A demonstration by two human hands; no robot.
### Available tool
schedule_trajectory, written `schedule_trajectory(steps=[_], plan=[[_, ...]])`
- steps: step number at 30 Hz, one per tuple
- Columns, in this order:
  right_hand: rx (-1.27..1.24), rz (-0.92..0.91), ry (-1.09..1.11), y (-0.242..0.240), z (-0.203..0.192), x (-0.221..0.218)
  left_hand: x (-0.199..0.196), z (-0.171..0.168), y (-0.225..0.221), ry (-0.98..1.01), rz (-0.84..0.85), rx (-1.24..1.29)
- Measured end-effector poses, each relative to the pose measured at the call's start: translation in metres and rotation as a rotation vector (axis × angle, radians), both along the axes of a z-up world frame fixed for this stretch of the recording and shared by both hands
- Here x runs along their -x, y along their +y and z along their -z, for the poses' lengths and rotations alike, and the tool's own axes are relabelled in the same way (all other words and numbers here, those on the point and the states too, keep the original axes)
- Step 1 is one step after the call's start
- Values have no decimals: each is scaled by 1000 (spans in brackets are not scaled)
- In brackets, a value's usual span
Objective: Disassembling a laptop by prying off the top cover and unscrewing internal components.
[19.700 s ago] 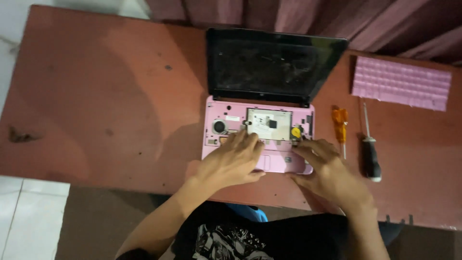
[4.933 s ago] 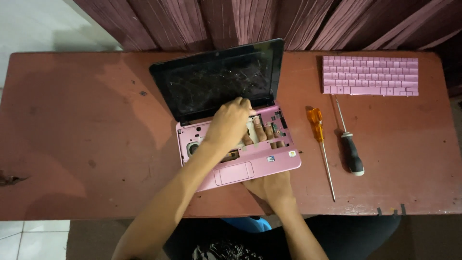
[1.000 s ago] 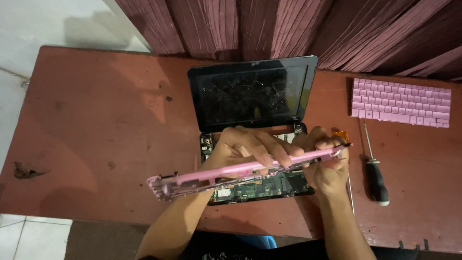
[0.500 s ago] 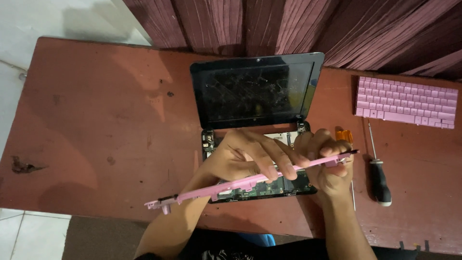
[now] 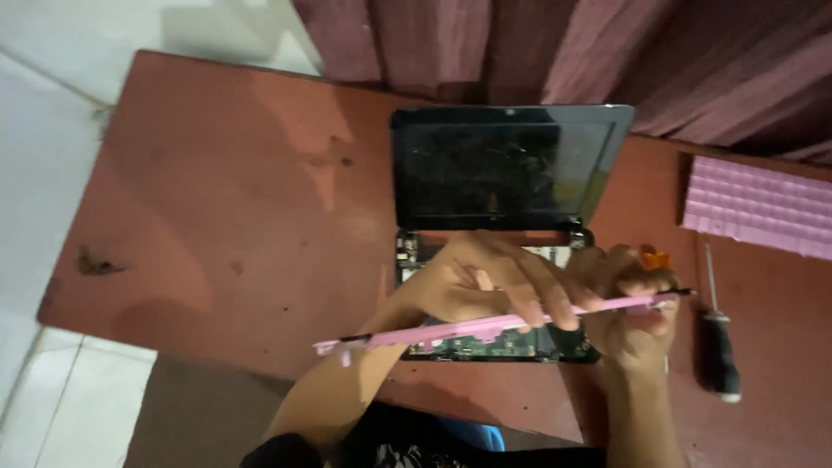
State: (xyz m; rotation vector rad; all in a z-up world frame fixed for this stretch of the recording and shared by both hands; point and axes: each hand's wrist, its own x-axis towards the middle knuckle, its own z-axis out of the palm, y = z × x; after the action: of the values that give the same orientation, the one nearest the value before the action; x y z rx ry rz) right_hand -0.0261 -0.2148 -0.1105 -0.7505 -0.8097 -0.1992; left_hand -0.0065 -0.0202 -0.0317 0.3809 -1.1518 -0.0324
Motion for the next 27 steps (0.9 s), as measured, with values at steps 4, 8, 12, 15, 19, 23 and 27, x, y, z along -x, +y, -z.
schedule_trajectory(steps=[4,8,12,15,19,23,27], plan=[[163,37,120,16,-53,14,15,-6,26,237,73,-338],[167,41,134,17,-54,14,17,-10,28,253,88,-347],[188,77,109,10,-41,12,14,-3,27,259,146,-320],[116,-26,167,15,-49,13,16,-4,27,281,142,-322],[129,5,165,18,-55,13,18,-8,29,322,141,-351],[98,7,215,14,-44,18,15,-11,30,275,110,-340],[-84,156,392,-39,52,26,-4,17,17,257,299,-175]])
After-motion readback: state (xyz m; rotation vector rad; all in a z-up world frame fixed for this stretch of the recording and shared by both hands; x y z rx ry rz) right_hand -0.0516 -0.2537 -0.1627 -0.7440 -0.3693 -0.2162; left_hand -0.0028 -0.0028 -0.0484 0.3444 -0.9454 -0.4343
